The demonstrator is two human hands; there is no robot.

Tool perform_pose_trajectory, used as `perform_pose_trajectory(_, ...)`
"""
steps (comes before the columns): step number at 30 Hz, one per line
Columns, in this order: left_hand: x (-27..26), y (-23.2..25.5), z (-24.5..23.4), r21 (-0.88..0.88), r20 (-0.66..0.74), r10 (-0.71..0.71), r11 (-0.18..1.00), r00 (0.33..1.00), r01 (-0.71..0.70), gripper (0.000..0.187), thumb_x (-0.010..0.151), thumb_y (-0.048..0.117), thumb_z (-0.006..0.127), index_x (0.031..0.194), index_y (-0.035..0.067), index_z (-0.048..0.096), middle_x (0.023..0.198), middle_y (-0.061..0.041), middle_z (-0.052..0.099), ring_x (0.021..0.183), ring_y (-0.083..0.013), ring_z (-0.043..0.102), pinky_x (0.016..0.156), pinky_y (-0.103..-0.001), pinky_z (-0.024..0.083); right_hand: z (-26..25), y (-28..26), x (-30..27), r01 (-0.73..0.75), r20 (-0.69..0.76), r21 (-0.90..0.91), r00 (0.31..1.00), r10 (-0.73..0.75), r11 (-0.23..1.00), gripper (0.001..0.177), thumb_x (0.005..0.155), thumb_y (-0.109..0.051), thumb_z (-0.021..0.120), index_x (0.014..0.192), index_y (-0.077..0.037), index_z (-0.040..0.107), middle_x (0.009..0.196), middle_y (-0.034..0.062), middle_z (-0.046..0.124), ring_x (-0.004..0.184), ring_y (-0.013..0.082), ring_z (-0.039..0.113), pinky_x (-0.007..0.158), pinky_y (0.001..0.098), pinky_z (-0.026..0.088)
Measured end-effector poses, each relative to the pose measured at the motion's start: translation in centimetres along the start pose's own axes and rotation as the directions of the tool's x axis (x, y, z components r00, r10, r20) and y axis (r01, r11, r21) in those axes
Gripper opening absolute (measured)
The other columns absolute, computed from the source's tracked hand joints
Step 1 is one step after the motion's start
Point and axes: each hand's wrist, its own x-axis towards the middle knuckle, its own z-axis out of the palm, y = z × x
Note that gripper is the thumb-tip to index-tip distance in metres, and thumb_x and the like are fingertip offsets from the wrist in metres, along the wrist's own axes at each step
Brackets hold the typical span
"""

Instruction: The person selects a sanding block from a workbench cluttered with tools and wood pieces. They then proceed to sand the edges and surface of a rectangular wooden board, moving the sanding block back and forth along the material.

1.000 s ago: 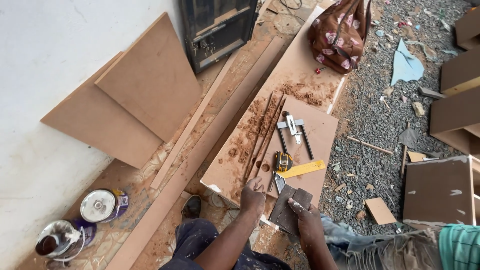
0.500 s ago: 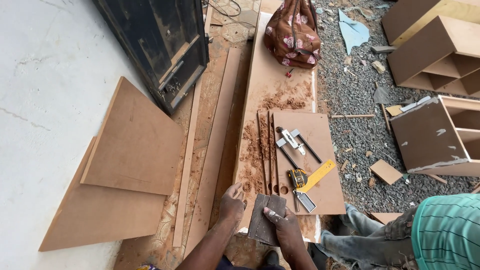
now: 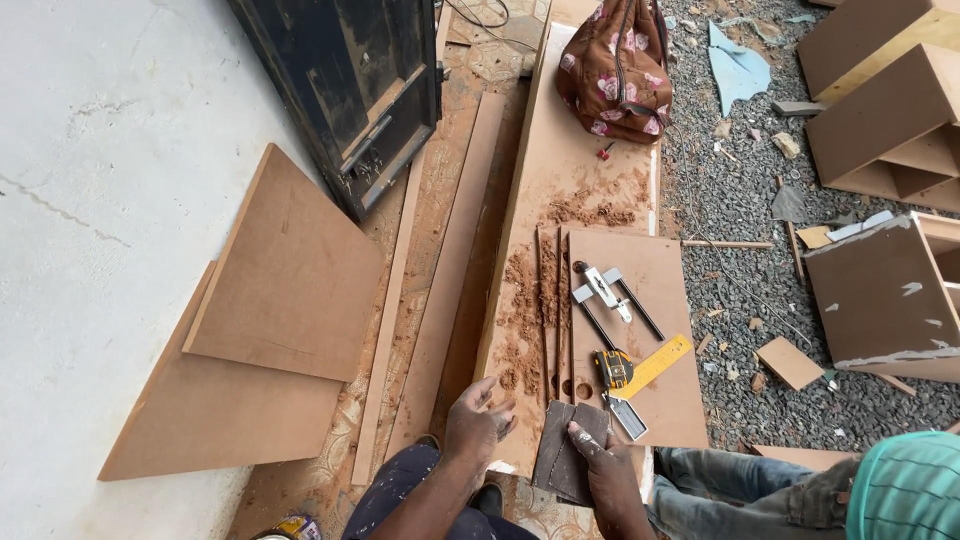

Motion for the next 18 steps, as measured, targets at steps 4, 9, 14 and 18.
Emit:
perform_pose_trajectory(4, 2.1, 3.6, -0.7, 0.166, -0.113, 0.058, 0.985, 0.992, -0.039, 0.05, 0.093, 0.016, 0.07, 0.143, 0.016, 0.065, 0.153, -0.002, 0.061, 0.147, -0.0177, 0.051, 0.113, -0.035, 0.053, 4.0, 0.0, 2.8, 0.003, 0.039, -0.06, 0.999, -0.001, 0.998, 0.033, 0.089, -0.009, 0.072, 0.118, 0.006, 0.07, 0.098, 0.0267, 0.076, 0.08, 0.0359, 0.07, 0.073, 0.0481, 0.06)
perform_pose_trajectory(9, 7.3, 10.4, -2.3, -0.074, -0.114, -0.057, 0.996, 0.992, 0.049, 0.074, 0.078, -0.019, 0.072, 0.146, 0.005, 0.057, 0.154, -0.023, 0.052, 0.116, -0.0321, 0.077, 0.088, -0.033, 0.067, 12.1, -2.8, 6.0, -0.086, 0.092, 0.044, 0.992, 0.082, 0.995, 0.039, 0.085, -0.005, 0.073, 0.122, 0.006, 0.068, 0.101, 0.0284, 0.074, 0.081, 0.0387, 0.069, 0.071, 0.0543, 0.059)
perform_pose_trajectory(14, 14.1, 19.6, -3.7, 0.142, -0.074, -0.096, 0.984, 0.993, 0.105, 0.069, 0.079, -0.008, 0.081, 0.143, 0.007, 0.061, 0.149, -0.017, 0.062, 0.141, -0.0246, 0.059, 0.104, -0.037, 0.062, 21.4, -7.9, 9.1, -0.022, 0.052, 0.147, 0.999, 0.015, 0.989, 0.038, 0.081, 0.001, 0.074, 0.118, 0.009, 0.072, 0.094, 0.0305, 0.076, 0.077, 0.0412, 0.07, 0.071, 0.0498, 0.057)
perform_pose_trajectory(18, 17.0, 29.6, -3.7, 0.24, 0.05, -0.022, 0.971, 0.999, 0.009, 0.069, 0.089, -0.022, 0.044, 0.149, 0.01, 0.055, 0.16, -0.012, 0.05, 0.131, -0.0224, 0.071, 0.086, -0.023, 0.063, 28.4, -13.3, 12.0, 0.126, 0.117, -0.069, 0.986, -0.118, 0.99, 0.058, 0.074, -0.011, 0.079, 0.13, -0.008, 0.065, 0.108, 0.0207, 0.073, 0.091, 0.0313, 0.072, 0.082, 0.04, 0.059)
